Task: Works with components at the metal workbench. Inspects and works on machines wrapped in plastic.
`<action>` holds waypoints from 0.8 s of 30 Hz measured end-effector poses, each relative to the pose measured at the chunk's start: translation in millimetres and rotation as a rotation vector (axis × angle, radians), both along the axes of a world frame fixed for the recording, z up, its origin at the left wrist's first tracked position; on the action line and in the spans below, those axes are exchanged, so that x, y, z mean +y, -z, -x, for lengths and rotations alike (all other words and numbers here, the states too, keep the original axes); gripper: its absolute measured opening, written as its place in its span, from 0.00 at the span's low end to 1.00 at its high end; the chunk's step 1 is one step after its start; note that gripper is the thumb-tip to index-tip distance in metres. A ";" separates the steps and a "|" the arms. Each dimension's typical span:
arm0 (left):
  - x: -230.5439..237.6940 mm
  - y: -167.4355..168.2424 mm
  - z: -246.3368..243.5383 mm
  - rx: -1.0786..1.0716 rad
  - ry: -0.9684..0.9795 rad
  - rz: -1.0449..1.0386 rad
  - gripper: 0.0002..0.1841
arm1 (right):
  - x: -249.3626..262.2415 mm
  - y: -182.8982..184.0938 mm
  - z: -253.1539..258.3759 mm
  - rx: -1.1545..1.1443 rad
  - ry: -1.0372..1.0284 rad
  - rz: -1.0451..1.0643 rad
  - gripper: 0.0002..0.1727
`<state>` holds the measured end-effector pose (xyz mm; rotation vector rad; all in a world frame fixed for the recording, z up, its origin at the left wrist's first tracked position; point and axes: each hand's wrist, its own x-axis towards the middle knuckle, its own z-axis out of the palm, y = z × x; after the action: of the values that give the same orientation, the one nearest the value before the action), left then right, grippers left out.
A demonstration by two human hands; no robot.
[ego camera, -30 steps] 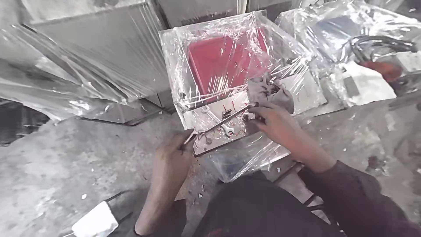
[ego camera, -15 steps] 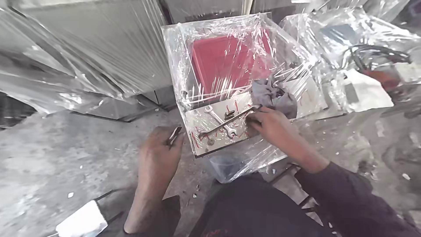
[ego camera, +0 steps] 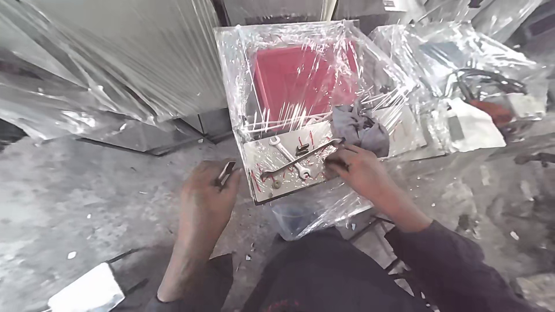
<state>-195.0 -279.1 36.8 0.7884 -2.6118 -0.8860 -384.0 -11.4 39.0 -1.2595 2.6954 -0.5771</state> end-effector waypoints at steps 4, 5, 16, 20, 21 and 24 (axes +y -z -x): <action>-6.3 0.0 -4.0 -0.002 -0.028 -0.020 0.16 | -0.4 -7.5 5.2 -0.030 -0.002 -0.045 0.14; -7.5 -0.3 -4.6 -0.004 -0.031 -0.018 0.15 | -1.5 -7.9 7.0 -0.018 -0.024 -0.055 0.15; -11.5 4.0 -13.6 -0.020 -0.073 -0.008 0.16 | -11.0 -8.1 10.3 0.016 -0.110 -0.164 0.08; 4.1 1.4 -15.6 0.049 -0.005 -0.017 0.17 | -0.5 -8.0 9.1 -0.046 -0.056 -0.034 0.07; 12.5 -0.1 -17.1 0.094 0.048 -0.031 0.17 | 2.9 -10.5 6.2 -0.086 -0.024 -0.012 0.07; 52.4 -3.0 -21.2 0.250 0.258 -0.159 0.14 | 13.6 -27.1 -13.9 -0.415 0.142 0.137 0.08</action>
<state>-173.8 -226.7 39.8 0.3504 -2.4761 -1.1910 -370.0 2.1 66.1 -0.8579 2.4369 -0.9385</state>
